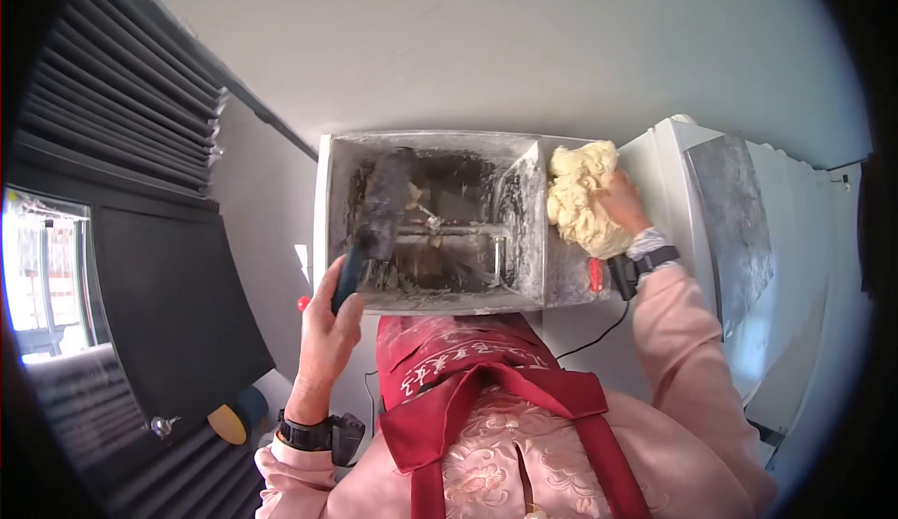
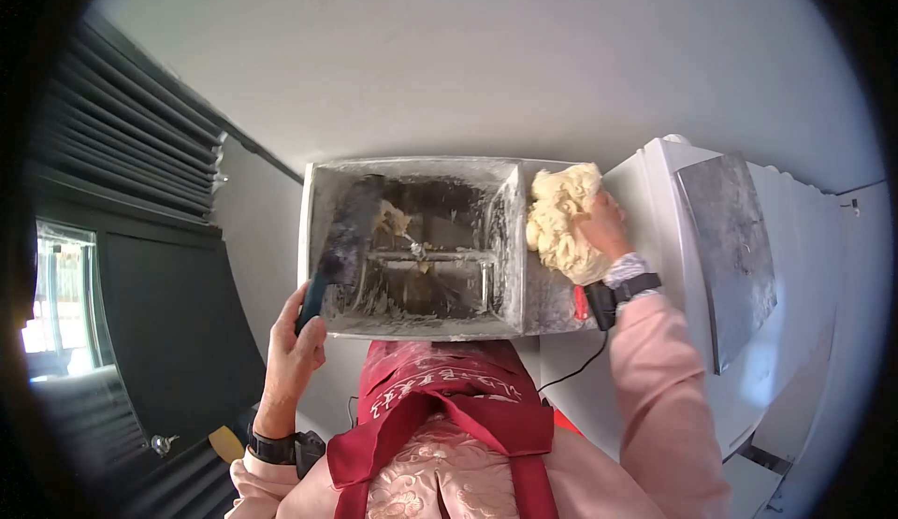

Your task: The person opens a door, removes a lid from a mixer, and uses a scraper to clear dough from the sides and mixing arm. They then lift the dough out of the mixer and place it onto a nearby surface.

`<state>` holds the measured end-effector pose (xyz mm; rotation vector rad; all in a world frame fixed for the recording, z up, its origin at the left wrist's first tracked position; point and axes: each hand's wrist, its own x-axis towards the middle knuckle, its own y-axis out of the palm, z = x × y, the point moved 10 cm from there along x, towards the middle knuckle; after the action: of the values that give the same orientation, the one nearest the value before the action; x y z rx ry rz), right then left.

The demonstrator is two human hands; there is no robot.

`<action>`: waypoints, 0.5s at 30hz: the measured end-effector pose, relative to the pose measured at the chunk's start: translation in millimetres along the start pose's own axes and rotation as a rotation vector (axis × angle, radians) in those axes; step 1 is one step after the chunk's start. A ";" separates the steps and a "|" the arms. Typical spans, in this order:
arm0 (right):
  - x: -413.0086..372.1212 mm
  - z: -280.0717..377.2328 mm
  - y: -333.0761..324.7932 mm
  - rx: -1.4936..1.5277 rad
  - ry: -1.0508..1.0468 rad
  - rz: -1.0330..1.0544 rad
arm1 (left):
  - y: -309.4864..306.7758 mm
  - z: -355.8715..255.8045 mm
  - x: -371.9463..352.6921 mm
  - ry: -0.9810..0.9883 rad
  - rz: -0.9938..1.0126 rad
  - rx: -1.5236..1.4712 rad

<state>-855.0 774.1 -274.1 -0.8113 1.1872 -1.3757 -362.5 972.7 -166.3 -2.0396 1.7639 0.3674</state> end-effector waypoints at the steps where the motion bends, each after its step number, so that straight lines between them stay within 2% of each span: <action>1: -2.8 11.7 -6.2 0.112 -0.065 0.139 | -16.1 9.2 -1.9 0.014 -0.062 0.033; 2: -10.0 28.0 -10.7 0.222 -0.127 0.276 | -21.1 18.1 -3.3 0.007 -0.063 0.032; 4: -18.8 46.5 -27.0 0.095 -0.170 0.228 | -49.9 24.9 -7.0 0.093 -0.246 0.126; 6: -34.8 85.7 -62.1 -0.406 -0.381 -0.130 | -67.8 40.1 -5.8 0.114 -0.294 0.154; 7: -36.5 100.6 -75.0 -0.416 -0.385 -0.119 | -75.4 46.8 -5.0 0.101 -0.313 0.154; 9: -57.9 155.6 -137.6 -0.144 -0.431 -0.426 | -86.5 62.5 -5.4 0.070 -0.322 0.151; 10: -61.9 171.4 -130.6 -0.155 -0.431 -0.418 | -89.8 68.6 -4.1 0.067 -0.311 0.107; 12: -58.3 193.8 -84.3 0.176 -0.336 0.012 | -96.9 81.2 0.0 0.060 -0.299 0.051; 14: -72.0 206.7 -6.8 0.284 -0.365 0.196 | -102.1 94.9 7.6 0.064 -0.295 -0.010; 15: -83.9 222.6 25.7 0.217 -0.424 0.290 | -105.2 99.8 13.1 0.080 -0.307 -0.013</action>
<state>-623.5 811.9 -227.1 -0.7002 0.7739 -1.0101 -249.8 1020.0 -245.4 -2.3174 1.4598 0.2053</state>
